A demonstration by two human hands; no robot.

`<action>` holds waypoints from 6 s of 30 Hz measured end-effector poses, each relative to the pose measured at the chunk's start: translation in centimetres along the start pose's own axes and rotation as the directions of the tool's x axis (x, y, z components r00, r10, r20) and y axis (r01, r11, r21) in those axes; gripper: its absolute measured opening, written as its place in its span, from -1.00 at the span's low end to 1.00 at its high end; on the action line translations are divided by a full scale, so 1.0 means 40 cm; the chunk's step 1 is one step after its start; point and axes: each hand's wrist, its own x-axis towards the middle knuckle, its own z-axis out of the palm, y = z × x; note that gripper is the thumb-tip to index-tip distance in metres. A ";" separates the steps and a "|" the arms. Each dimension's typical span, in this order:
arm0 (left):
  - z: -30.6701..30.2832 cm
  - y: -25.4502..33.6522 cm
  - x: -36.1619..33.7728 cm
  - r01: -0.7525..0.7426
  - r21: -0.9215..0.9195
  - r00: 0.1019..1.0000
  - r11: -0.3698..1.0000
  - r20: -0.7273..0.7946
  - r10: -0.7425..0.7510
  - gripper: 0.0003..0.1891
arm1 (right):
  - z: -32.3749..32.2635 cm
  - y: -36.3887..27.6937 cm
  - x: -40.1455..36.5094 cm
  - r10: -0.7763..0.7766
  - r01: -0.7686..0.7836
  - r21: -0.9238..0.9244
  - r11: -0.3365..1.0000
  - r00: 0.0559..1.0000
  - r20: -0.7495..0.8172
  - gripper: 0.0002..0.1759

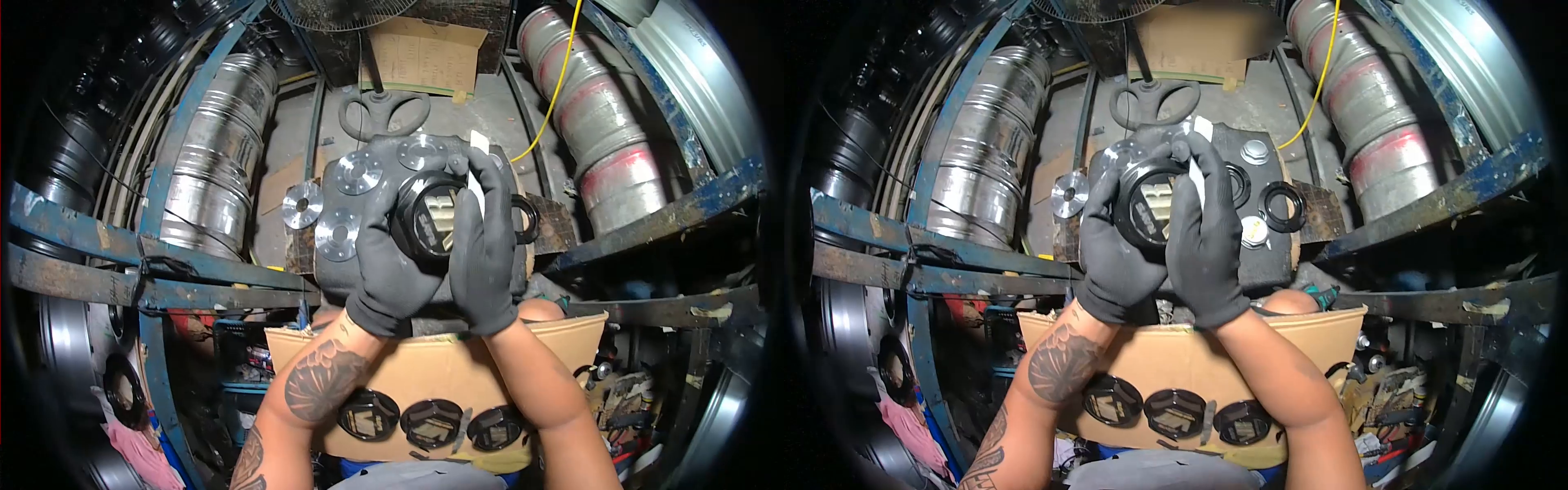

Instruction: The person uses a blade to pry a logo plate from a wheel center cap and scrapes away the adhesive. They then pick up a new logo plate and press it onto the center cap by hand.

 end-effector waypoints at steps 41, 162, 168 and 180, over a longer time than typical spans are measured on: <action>-0.001 0.101 -0.016 0.111 0.100 0.993 0.989 -0.052 -0.106 -0.34 | -0.069 -0.058 0.021 -0.008 -0.147 0.404 0.903 0.934 0.358 -0.83; -0.024 0.111 -0.057 -0.054 0.245 0.979 0.968 -0.178 0.100 -0.45 | -0.026 -0.065 -0.009 0.123 -0.343 0.393 0.853 0.865 0.486 -0.79; -0.028 0.104 -0.059 -0.069 0.387 0.974 0.920 -0.173 0.146 -0.39 | -0.036 -0.052 0.008 -0.068 -0.115 0.362 0.925 0.888 0.456 -0.81; -0.014 0.104 -0.061 -0.144 0.357 0.972 0.923 -0.127 0.200 -0.49 | -0.022 -0.072 -0.009 0.182 -0.386 0.428 0.817 0.877 0.445 -0.82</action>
